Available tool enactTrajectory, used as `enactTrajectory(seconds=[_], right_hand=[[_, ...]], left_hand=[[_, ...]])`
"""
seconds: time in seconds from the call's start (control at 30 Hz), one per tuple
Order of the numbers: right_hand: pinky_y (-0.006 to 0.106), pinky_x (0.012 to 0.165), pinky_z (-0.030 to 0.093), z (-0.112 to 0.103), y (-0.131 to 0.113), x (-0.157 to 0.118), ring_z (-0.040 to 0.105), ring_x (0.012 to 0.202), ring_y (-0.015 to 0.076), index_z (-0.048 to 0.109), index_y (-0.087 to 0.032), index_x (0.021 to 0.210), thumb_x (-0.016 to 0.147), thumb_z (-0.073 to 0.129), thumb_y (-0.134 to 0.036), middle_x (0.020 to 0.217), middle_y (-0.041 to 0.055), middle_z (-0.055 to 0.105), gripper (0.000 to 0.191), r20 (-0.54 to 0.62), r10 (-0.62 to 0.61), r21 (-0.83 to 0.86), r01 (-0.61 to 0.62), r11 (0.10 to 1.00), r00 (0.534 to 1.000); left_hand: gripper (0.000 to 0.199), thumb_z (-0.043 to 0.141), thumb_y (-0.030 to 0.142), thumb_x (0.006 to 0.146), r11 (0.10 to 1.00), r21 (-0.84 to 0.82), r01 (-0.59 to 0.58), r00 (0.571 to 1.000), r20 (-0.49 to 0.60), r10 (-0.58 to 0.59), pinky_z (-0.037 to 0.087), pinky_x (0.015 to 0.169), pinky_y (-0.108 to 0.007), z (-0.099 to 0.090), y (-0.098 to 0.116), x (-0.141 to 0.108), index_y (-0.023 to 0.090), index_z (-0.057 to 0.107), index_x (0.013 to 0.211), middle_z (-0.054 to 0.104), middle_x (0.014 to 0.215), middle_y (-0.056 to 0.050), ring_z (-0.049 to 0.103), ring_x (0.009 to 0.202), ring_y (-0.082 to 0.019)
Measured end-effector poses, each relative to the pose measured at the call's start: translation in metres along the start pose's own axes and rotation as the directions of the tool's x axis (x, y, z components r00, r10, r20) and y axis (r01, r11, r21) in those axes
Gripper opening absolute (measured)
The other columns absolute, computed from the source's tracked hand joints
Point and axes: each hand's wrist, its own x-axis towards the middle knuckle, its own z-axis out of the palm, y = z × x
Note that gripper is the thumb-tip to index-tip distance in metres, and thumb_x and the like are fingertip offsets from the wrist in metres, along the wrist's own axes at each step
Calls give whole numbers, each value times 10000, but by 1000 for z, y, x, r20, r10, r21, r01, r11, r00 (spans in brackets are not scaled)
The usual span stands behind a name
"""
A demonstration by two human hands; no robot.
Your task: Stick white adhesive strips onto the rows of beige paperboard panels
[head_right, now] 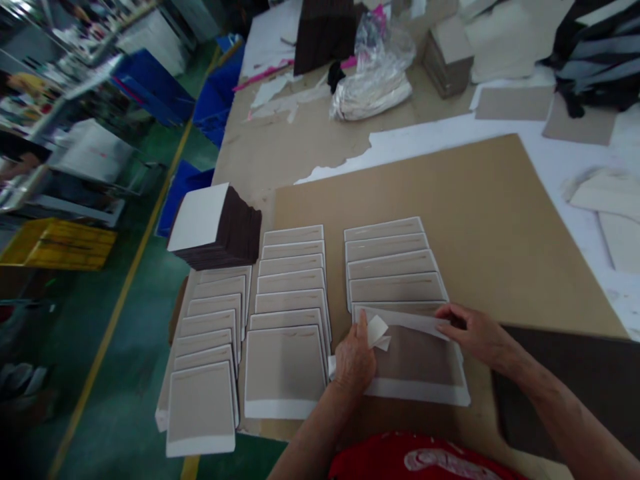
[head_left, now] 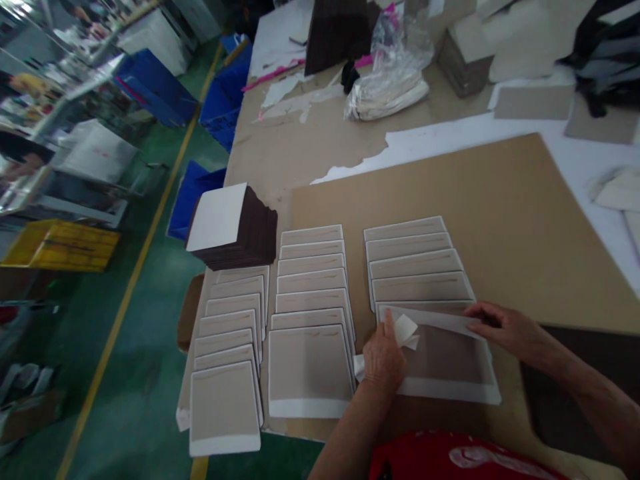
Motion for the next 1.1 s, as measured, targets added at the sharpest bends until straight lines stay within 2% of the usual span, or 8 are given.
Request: enactTrajectory(seconds=[0.13,0.33,0.6,0.77,0.93,0.97,1.03,1.1], right_hand=[[376,725,522,7,16,-7,652,749,252,672,-213,864,690,650,-568,779,59,709,395,-198,86,112,-64,992,977],[353,667,520,27,8,1,630,685,222,601,-225,864,659,636,-539,718,42,668,377,-403,143,180,-75,981,904],[350,680,506,33,5,8,637,691,219,571,-230,890,658,617,-527,739,41,674,380,-467,175,172,-106,979,867],[363,676,472,36,6,11,618,648,219,548,-241,906,668,585,-505,698,13,644,357,-489,174,75,-157,985,855],[371,699,479,29,1,3,607,678,221,559,-219,974,686,561,-431,785,51,646,357,-667,152,52,-158,986,729],[367,701,488,31,-3,0,613,687,218,567,-215,985,699,563,-425,809,59,655,355,-671,148,68,-138,988,727],[347,695,508,41,-13,-4,634,716,211,593,-213,1003,751,578,-442,849,64,679,340,-565,124,144,-50,988,816],[325,685,524,57,-24,-5,656,762,206,629,-217,1033,813,597,-488,894,58,707,351,-318,66,272,24,962,946]], left_hand=[[789,444,62,855,999,46,-1,1000,13,1,538,929,-386,-4,3,1,106,181,1598,614,1318,-171,653,1117,-297],[768,438,57,868,994,109,-4,1000,11,3,545,928,-380,-3,5,2,82,186,1593,603,1350,-186,652,1133,-303],[758,429,55,877,987,162,-3,999,50,-5,556,912,-401,-7,8,3,62,181,1593,590,1363,-210,662,1112,-314],[783,468,76,871,988,152,8,999,46,-15,548,919,-374,-8,8,3,87,181,1600,599,1358,-198,669,1103,-298],[801,488,73,853,994,111,7,1000,19,-9,546,937,-379,-7,6,4,89,195,1598,605,1358,-192,668,1107,-299],[807,494,75,848,995,103,4,1000,17,-6,548,938,-390,-6,5,4,90,195,1598,606,1360,-192,669,1104,-305],[828,513,74,832,997,78,-3,1000,7,2,548,949,-409,-4,3,4,93,198,1598,610,1360,-192,667,1107,-314],[836,526,65,814,1000,18,-3,1000,-22,4,534,988,-416,-2,-1,4,103,227,1594,617,1365,-186,657,1143,-311]])
